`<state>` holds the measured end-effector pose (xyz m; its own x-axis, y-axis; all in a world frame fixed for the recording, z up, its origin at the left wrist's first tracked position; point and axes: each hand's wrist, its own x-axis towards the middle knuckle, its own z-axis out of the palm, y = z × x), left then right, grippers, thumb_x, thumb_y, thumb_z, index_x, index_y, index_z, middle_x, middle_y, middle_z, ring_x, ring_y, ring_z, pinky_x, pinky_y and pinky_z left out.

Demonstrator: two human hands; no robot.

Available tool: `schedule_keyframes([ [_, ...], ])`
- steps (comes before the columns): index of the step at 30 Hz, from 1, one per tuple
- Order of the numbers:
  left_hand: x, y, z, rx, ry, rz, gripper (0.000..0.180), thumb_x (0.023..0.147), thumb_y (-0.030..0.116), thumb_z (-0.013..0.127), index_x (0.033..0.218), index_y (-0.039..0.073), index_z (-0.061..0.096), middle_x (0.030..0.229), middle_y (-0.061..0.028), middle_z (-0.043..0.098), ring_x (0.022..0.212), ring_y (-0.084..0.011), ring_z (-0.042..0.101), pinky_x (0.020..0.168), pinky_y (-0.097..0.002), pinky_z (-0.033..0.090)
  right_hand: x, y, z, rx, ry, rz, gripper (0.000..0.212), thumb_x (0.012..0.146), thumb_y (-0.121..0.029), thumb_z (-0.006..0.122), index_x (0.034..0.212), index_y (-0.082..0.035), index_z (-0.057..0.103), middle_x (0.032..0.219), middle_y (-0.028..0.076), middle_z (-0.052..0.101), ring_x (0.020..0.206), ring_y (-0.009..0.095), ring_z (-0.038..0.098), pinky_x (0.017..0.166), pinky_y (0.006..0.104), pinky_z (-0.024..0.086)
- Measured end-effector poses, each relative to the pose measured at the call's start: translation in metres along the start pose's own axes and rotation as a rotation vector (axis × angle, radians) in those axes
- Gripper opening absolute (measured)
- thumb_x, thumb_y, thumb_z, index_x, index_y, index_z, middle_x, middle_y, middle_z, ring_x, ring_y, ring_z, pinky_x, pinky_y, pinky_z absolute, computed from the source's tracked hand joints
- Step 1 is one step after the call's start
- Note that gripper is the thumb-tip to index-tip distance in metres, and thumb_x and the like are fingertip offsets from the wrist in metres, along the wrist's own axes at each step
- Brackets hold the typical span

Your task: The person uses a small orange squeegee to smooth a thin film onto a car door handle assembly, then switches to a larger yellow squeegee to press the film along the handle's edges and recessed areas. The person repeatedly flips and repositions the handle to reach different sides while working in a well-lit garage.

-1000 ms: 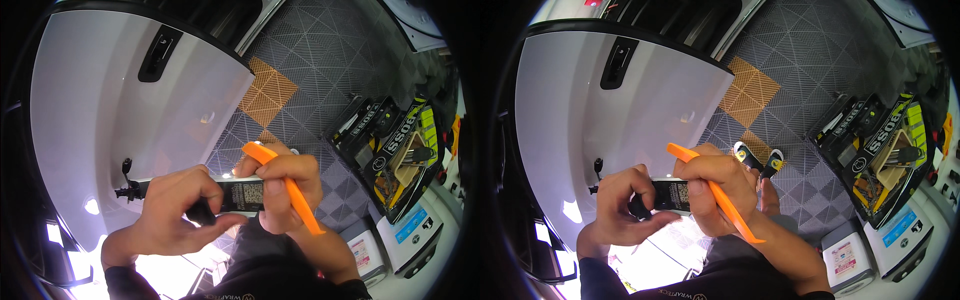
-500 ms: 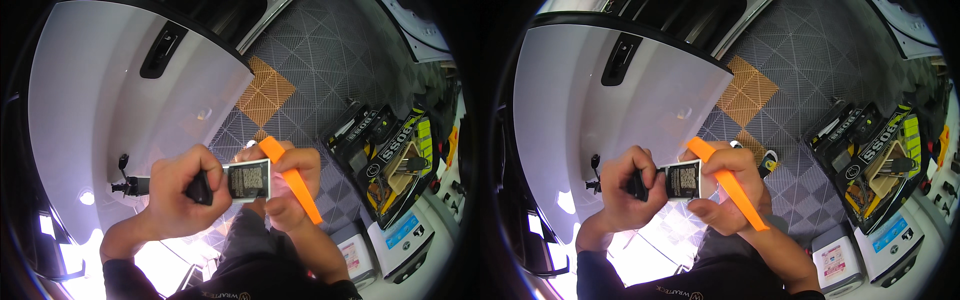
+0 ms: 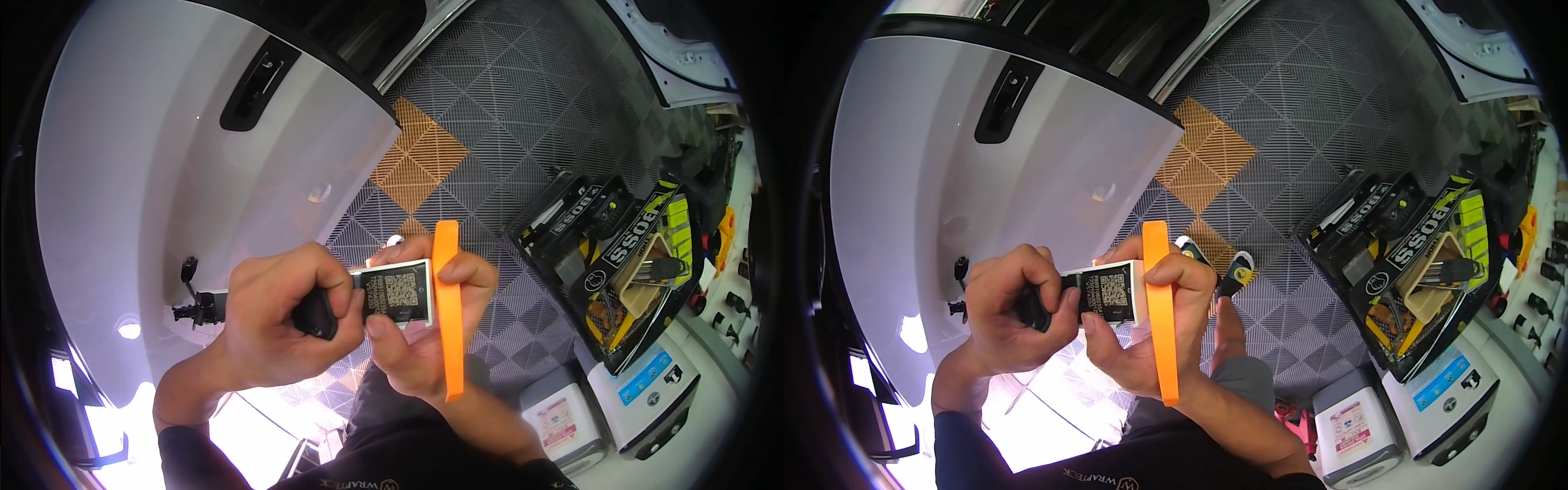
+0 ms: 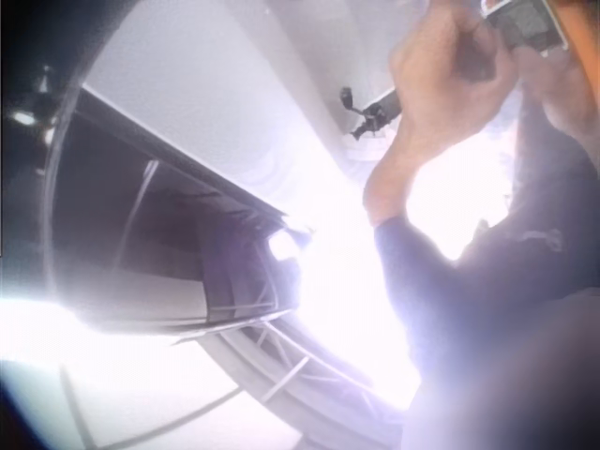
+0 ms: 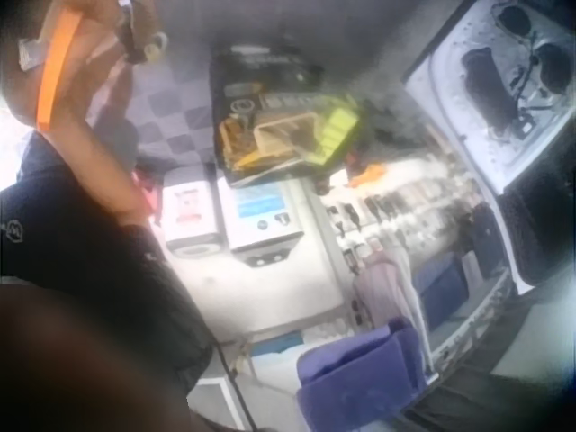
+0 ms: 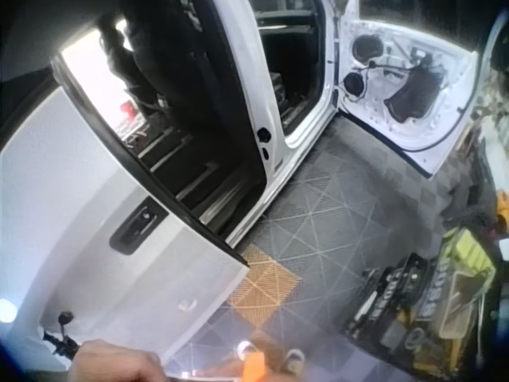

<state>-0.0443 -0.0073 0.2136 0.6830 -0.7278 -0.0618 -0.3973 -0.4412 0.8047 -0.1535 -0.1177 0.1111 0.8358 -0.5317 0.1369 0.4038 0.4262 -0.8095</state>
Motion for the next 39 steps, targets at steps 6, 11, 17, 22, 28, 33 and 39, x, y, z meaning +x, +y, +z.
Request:
schedule_keyframes([
  [6, -0.001, 0.001, -0.008, -0.018, -0.046, -0.088, 0.023, 0.079, -0.003, 0.079, 0.081, 0.007, 0.058, 0.065, -0.0017, 0.058, 0.053, -0.0085, 0.055, 0.050, -0.0259, 0.042, -0.004, 0.004, 0.003, 0.095, 0.021, 0.041, 0.069, 0.082, 0.001, 0.079, 0.128, -0.012, 0.028, 0.121, 0.023, 0.051, 0.107, 0.024, 0.058, 0.095, 0.0395, 0.053],
  [11, 0.000, -0.002, -0.008, -0.078, -0.057, -0.127, 0.024, 0.079, -0.003, 0.078, 0.081, 0.007, 0.057, 0.065, -0.0004, 0.057, 0.053, -0.0073, 0.053, 0.050, -0.0252, 0.040, -0.001, 0.014, 0.002, 0.140, 0.004, -0.047, 0.069, 0.083, -0.001, 0.079, 0.128, -0.012, 0.029, 0.121, 0.023, 0.051, 0.107, 0.024, 0.058, 0.096, 0.0403, 0.053],
  [17, -0.004, -0.003, -0.001, -0.102, 0.024, -0.137, 0.026, 0.079, -0.003, 0.077, 0.081, 0.007, 0.052, 0.067, -0.0001, 0.053, 0.055, -0.0064, 0.048, 0.051, -0.0256, 0.039, 0.007, 0.023, -0.003, 0.166, -0.086, -0.092, 0.067, 0.085, 0.000, 0.078, 0.128, -0.012, 0.030, 0.120, 0.023, 0.051, 0.107, 0.024, 0.059, 0.096, 0.0399, 0.053],
  [22, 0.002, -0.006, 0.002, -0.219, -0.019, -0.260, 0.025, 0.080, -0.002, 0.073, 0.081, 0.007, 0.049, 0.067, 0.0011, 0.050, 0.059, -0.0044, 0.044, 0.052, -0.0249, 0.034, 0.009, 0.018, -0.006, 0.167, -0.074, -0.022, 0.065, 0.085, 0.000, 0.077, 0.128, -0.011, 0.030, 0.122, 0.022, 0.050, 0.104, 0.022, 0.059, 0.092, 0.0355, 0.054],
  [28, 0.009, -0.003, -0.002, -0.265, -0.082, -0.360, 0.023, 0.081, -0.001, 0.071, 0.081, 0.007, 0.049, 0.069, 0.0042, 0.049, 0.062, -0.0024, 0.041, 0.054, -0.0243, 0.033, 0.005, 0.014, -0.004, 0.098, 0.002, 0.027, 0.066, 0.084, 0.000, 0.077, 0.128, -0.012, 0.029, 0.121, 0.022, 0.050, 0.102, 0.020, 0.059, 0.088, 0.0323, 0.055],
  [33, 0.008, -0.001, 0.000, -0.284, -0.082, -0.391, 0.024, 0.081, -0.001, 0.071, 0.080, 0.007, 0.048, 0.068, 0.0037, 0.049, 0.061, -0.0027, 0.042, 0.054, -0.0244, 0.033, 0.004, 0.012, -0.001, 0.099, 0.003, 0.043, 0.069, 0.080, 0.001, 0.077, 0.128, -0.012, 0.028, 0.120, 0.021, 0.050, 0.103, 0.020, 0.058, 0.089, 0.0333, 0.055],
  [39, 0.004, 0.001, -0.003, -0.255, -0.091, -0.266, 0.026, 0.081, -0.003, 0.071, 0.080, 0.007, 0.047, 0.068, 0.0008, 0.047, 0.061, -0.0044, 0.043, 0.054, -0.0251, 0.033, 0.007, 0.011, 0.000, 0.155, -0.002, -0.017, 0.072, 0.078, 0.002, 0.078, 0.128, -0.012, 0.028, 0.121, 0.022, 0.048, 0.107, 0.022, 0.058, 0.094, 0.0387, 0.054],
])
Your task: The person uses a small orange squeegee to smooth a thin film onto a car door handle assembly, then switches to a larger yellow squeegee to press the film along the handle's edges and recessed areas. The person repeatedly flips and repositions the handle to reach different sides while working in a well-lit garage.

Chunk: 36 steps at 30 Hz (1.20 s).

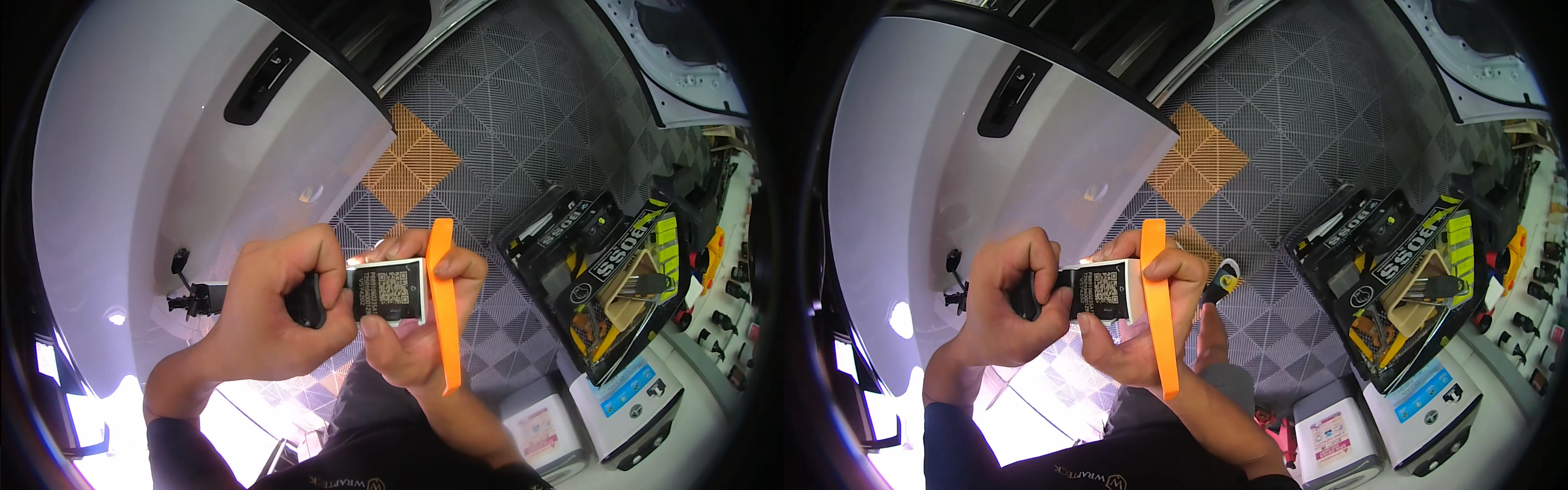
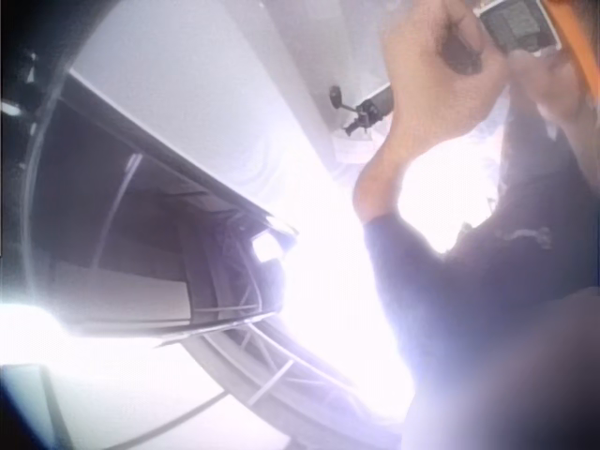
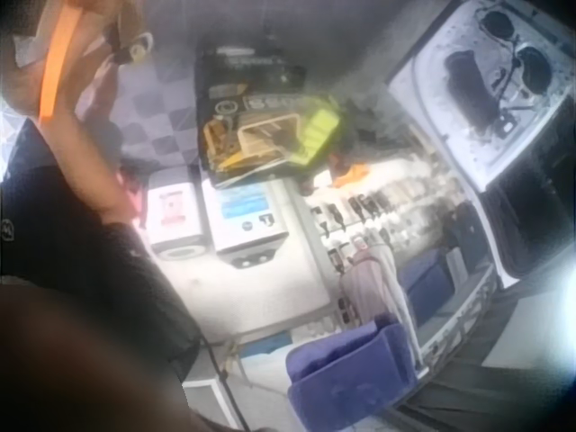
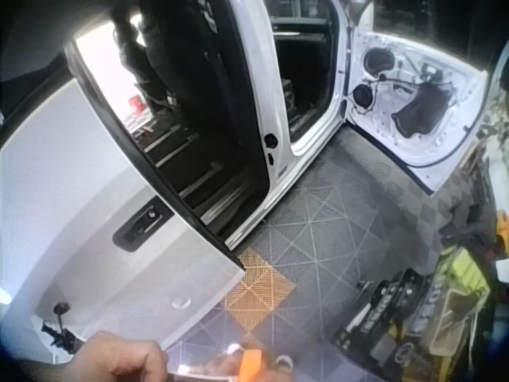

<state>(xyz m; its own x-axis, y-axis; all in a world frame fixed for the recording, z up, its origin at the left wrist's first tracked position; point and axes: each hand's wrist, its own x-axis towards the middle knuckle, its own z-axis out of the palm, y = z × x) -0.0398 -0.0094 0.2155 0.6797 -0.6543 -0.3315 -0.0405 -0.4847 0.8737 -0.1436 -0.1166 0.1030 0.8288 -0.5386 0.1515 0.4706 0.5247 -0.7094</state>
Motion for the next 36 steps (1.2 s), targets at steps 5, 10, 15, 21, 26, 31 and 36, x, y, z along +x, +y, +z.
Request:
schedule_keyframes([
  [5, 0.003, 0.001, 0.000, 0.019, -0.012, -0.085, 0.025, 0.081, -0.003, 0.069, 0.081, 0.007, 0.046, 0.069, 0.0015, 0.047, 0.061, -0.0042, 0.043, 0.054, -0.0249, 0.034, -0.001, -0.002, -0.001, -0.004, 0.012, 0.060, 0.077, 0.076, 0.003, 0.082, 0.129, -0.012, 0.028, 0.123, 0.022, 0.048, 0.110, 0.024, 0.058, 0.098, 0.0400, 0.054],
  [10, 0.009, 0.003, 0.002, -0.064, 0.019, -0.174, 0.023, 0.082, -0.002, 0.067, 0.081, 0.007, 0.046, 0.070, 0.0028, 0.046, 0.063, -0.0037, 0.041, 0.055, -0.0244, 0.033, -0.001, -0.001, -0.001, -0.068, 0.056, 0.048, 0.082, 0.074, 0.000, 0.089, 0.128, -0.011, 0.029, 0.125, 0.022, 0.050, 0.113, 0.025, 0.060, 0.098, 0.0405, 0.055],
  [15, 0.008, 0.000, 0.000, 0.013, 0.018, -0.009, 0.024, 0.081, -0.004, 0.067, 0.081, 0.007, 0.046, 0.071, 0.0036, 0.046, 0.064, -0.0029, 0.041, 0.055, -0.0234, 0.032, 0.000, -0.003, -0.002, -0.129, 0.015, -0.014, 0.081, 0.074, -0.003, 0.090, 0.127, -0.010, 0.030, 0.128, 0.024, 0.052, 0.115, 0.028, 0.061, 0.099, 0.0416, 0.055],
  [21, 0.001, -0.002, 0.003, -0.042, 0.043, 0.013, 0.025, 0.084, -0.004, 0.071, 0.082, 0.007, 0.048, 0.070, 0.0027, 0.049, 0.060, -0.0026, 0.041, 0.054, -0.0239, 0.034, -0.005, -0.005, 0.007, -0.015, 0.105, 0.022, 0.076, 0.078, -0.002, 0.086, 0.127, -0.010, 0.030, 0.131, 0.026, 0.050, 0.117, 0.029, 0.062, 0.101, 0.0426, 0.055],
  [26, 0.001, -0.004, 0.004, 0.037, 0.050, 0.065, 0.025, 0.084, -0.002, 0.073, 0.083, 0.007, 0.050, 0.068, 0.0033, 0.052, 0.059, -0.0024, 0.044, 0.053, -0.0244, 0.035, -0.008, -0.008, 0.013, 0.034, 0.142, 0.094, 0.070, 0.083, 0.001, 0.080, 0.128, -0.010, 0.028, 0.129, 0.023, 0.048, 0.117, 0.027, 0.062, 0.100, 0.0388, 0.056],
  [31, 0.005, -0.003, -0.001, 0.055, 0.016, 0.000, 0.025, 0.082, -0.001, 0.074, 0.083, 0.007, 0.050, 0.068, 0.0036, 0.053, 0.060, -0.0032, 0.046, 0.053, -0.0249, 0.036, -0.007, -0.010, 0.014, 0.017, 0.154, 0.177, 0.071, 0.084, 0.002, 0.077, 0.131, -0.010, 0.026, 0.126, 0.020, 0.047, 0.114, 0.022, 0.061, 0.098, 0.0349, 0.055],
  [36, 0.013, 0.000, -0.003, -0.042, -0.006, -0.109, 0.023, 0.083, 0.000, 0.072, 0.083, 0.006, 0.049, 0.069, 0.0036, 0.049, 0.063, -0.0031, 0.043, 0.056, -0.0244, 0.035, -0.007, -0.006, 0.013, 0.009, 0.150, 0.117, 0.069, 0.084, 0.002, 0.077, 0.131, -0.010, 0.027, 0.125, 0.017, 0.043, 0.110, 0.020, 0.058, 0.098, 0.0342, 0.053],
])
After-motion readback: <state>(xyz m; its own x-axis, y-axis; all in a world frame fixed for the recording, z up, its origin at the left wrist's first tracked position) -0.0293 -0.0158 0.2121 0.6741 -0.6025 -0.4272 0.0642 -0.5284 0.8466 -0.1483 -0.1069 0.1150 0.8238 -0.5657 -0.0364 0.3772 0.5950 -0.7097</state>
